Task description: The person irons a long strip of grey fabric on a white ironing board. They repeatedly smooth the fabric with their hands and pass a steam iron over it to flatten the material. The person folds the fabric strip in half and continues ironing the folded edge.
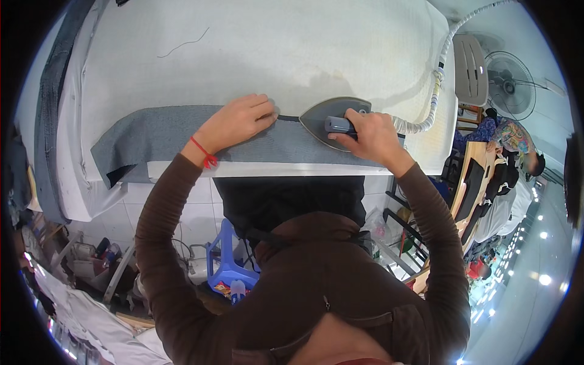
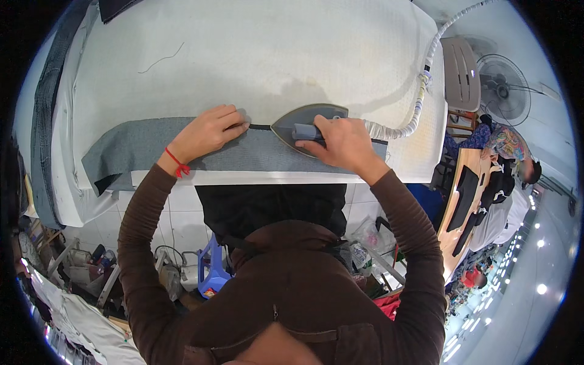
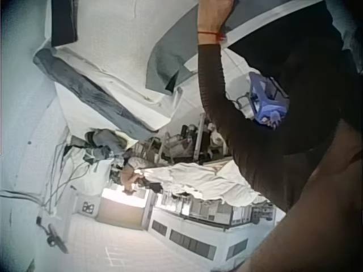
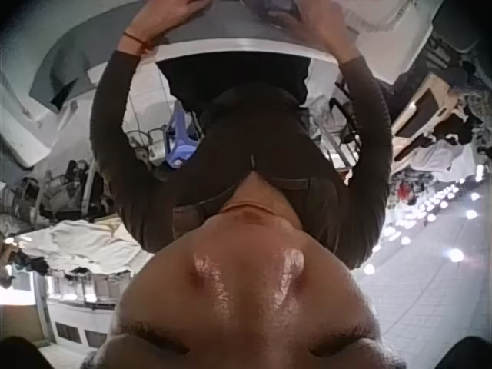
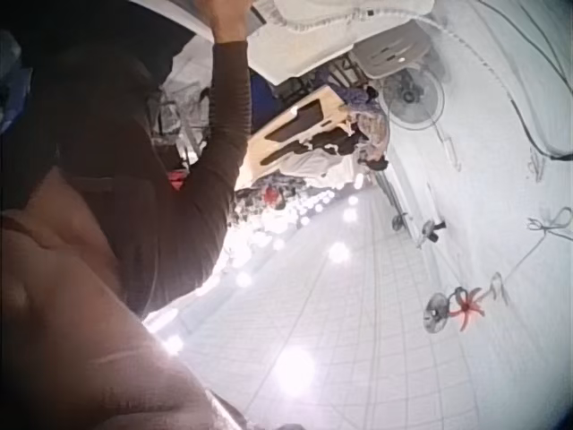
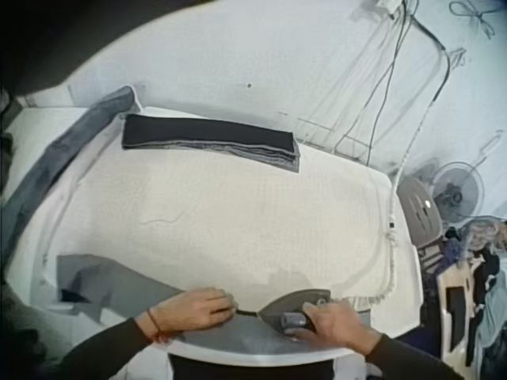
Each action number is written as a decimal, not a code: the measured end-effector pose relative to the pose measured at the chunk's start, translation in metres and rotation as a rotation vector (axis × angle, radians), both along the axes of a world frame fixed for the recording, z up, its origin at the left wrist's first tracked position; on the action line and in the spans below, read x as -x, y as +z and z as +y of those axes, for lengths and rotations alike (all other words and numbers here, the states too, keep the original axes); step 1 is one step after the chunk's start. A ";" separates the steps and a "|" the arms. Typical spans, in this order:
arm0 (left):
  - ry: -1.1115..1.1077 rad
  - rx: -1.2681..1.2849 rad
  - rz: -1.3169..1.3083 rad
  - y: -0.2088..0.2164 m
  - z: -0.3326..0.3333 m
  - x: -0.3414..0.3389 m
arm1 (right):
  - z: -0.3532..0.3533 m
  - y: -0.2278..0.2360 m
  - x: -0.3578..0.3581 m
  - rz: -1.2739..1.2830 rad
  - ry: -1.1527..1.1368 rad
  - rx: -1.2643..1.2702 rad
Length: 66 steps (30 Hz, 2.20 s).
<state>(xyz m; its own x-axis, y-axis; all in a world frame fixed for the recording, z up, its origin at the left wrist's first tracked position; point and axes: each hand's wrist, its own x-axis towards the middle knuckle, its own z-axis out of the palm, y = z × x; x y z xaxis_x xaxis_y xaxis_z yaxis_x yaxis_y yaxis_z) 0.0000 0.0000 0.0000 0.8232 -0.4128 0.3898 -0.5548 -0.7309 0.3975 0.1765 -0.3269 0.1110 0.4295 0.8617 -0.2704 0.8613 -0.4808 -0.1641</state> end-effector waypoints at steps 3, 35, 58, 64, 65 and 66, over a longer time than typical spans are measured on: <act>0.038 0.072 -0.048 -0.002 -0.006 -0.002 | -0.007 0.003 -0.006 -0.001 0.011 -0.009; 0.301 0.021 0.047 0.013 -0.027 0.009 | -0.202 -0.044 -0.147 -0.405 -0.840 -0.682; 0.498 0.134 0.133 0.015 -0.117 -0.046 | -0.285 -0.071 -0.124 0.033 -1.086 -0.350; 0.547 0.253 0.070 -0.001 -0.118 -0.048 | -0.291 -0.108 -0.119 -0.056 -1.161 -0.406; 0.557 0.270 0.061 -0.003 -0.115 -0.044 | -0.288 -0.109 -0.114 -0.052 -1.201 -0.446; 0.540 0.259 0.051 -0.004 -0.114 -0.042 | -0.284 -0.110 -0.106 -0.244 -1.118 -0.449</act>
